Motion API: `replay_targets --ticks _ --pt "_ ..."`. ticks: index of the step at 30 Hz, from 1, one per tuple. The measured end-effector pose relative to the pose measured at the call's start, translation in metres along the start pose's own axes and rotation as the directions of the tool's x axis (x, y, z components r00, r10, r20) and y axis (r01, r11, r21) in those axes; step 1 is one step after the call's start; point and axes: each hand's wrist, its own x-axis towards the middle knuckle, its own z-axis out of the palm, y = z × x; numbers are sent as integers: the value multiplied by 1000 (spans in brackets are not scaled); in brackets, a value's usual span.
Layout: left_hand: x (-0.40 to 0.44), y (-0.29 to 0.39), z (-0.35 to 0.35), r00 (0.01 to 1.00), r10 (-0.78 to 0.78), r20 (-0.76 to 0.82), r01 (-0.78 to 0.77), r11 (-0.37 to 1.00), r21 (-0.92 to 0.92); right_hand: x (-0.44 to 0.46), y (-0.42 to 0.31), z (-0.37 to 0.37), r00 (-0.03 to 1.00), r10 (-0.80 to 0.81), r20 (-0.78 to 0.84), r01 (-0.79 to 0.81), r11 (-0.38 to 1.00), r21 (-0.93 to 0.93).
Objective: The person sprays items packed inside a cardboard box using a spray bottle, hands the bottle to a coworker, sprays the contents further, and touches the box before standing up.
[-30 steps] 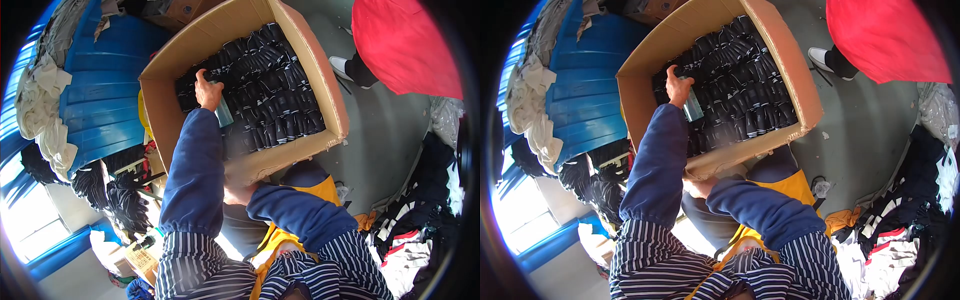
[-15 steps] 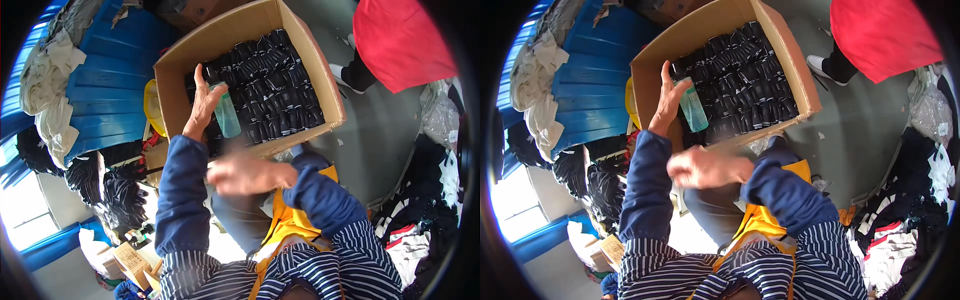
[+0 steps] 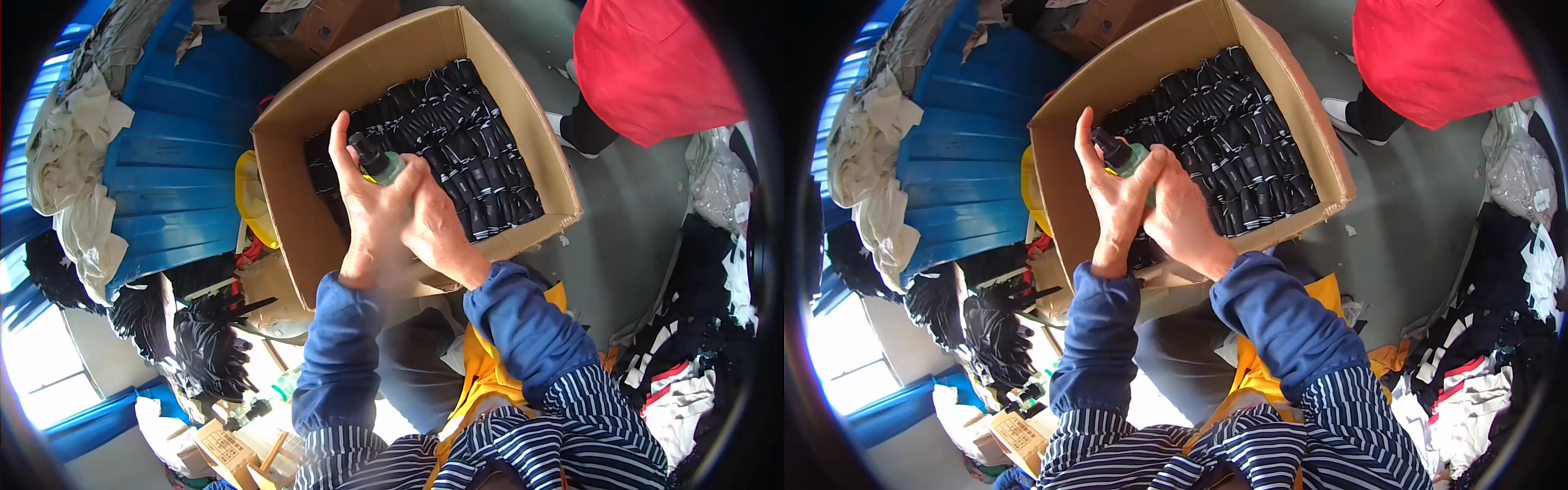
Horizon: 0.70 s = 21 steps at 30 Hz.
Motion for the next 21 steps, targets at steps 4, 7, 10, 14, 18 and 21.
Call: replay_targets --ticks 4,7,10,14,18,21 --pt "0 7 -9 981 163 103 -173 981 92 1 -8 -4 986 15 164 -75 926 370" --pt "6 16 -19 955 197 221 -222 970 95 6 -9 -2 981 -50 189 -68 820 569" --pt "4 21 -26 921 85 380 -115 992 59 -5 -9 0 979 -45 197 -94 762 641" --pt "11 14 -23 919 69 389 -151 972 182 -19 -14 -11 979 39 202 -107 934 340" --pt "30 -47 -3 882 215 419 -413 782 467 -59 -7 2 857 -209 471 456 734 -504" --pt "35 -90 27 776 231 587 -575 643 506 -100 -20 16 697 -495 519 695 644 -320"
